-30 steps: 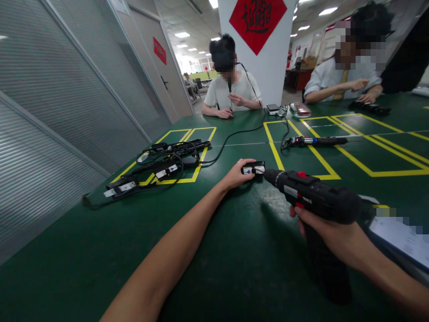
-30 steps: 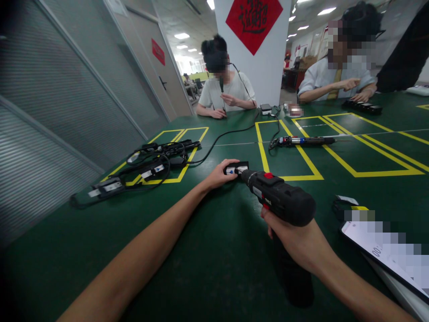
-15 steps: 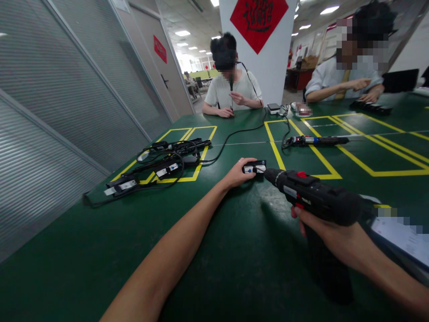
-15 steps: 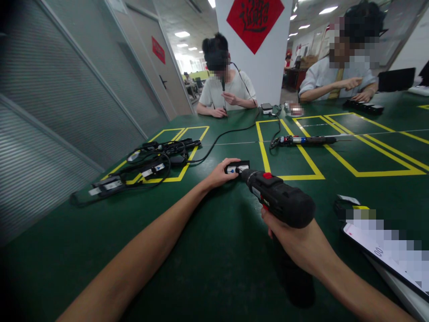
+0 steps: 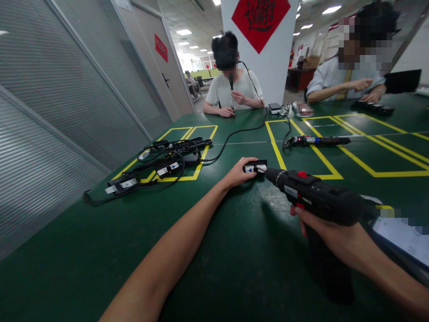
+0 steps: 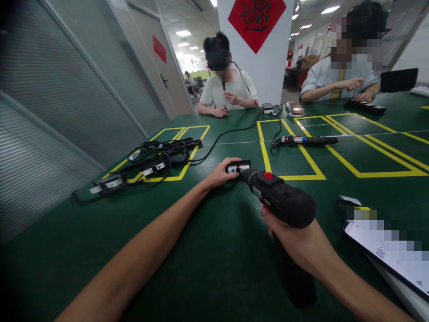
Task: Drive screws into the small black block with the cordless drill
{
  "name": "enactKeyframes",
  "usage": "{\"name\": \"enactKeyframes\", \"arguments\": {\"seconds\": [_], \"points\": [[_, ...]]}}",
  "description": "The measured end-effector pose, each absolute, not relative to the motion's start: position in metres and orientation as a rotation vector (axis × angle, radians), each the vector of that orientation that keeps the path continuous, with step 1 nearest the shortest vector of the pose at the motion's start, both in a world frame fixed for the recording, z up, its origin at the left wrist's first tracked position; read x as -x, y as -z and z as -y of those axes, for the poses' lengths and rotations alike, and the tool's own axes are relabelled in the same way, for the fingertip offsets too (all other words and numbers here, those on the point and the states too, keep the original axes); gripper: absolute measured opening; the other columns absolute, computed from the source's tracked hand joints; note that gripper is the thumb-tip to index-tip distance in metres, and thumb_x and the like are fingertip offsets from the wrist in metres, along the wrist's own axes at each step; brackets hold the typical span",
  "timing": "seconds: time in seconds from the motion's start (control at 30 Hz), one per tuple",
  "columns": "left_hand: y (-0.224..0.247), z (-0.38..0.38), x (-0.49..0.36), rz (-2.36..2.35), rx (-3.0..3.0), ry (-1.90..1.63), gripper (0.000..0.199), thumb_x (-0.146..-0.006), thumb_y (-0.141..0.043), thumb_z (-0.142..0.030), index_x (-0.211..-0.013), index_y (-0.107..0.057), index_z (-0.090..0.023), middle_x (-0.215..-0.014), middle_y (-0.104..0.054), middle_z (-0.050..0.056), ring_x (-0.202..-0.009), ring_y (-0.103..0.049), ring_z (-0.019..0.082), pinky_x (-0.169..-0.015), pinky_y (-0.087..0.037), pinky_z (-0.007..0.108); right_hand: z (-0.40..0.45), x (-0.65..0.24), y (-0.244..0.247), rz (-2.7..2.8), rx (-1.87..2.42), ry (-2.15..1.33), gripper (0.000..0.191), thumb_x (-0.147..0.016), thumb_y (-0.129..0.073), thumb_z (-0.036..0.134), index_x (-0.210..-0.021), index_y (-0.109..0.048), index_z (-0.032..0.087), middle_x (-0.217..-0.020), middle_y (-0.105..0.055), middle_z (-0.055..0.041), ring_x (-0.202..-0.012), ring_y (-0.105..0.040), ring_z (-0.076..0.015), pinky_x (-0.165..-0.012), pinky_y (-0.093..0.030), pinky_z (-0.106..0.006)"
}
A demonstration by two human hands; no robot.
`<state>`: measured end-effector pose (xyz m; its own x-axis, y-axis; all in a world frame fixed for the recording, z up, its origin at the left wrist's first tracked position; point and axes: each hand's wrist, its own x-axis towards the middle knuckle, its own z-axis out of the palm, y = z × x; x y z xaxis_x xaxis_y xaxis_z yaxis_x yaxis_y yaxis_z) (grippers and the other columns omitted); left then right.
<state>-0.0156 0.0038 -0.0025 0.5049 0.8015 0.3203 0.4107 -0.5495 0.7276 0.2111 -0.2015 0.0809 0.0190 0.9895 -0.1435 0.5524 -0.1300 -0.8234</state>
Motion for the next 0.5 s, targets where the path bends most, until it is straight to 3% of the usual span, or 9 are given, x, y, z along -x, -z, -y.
{"name": "enactKeyframes", "arguments": {"seconds": [0.5], "points": [[0.004,-0.0054,0.016,-0.996,-2.153,-0.877,0.055,-0.073,-0.064,-0.031,-0.126,-0.052,-0.022,-0.122,-0.052,0.007,-0.109,-0.052,0.021,-0.098,-0.041,0.036,0.1997,-0.2134,-0.0792,1.517,1.702,-1.038,0.035,-0.082,-0.056,0.048,-0.059,-0.063,0.022,-0.075,-0.07,-0.0045,-0.066,-0.063,-0.02,-0.055,-0.045,-0.033]]}}
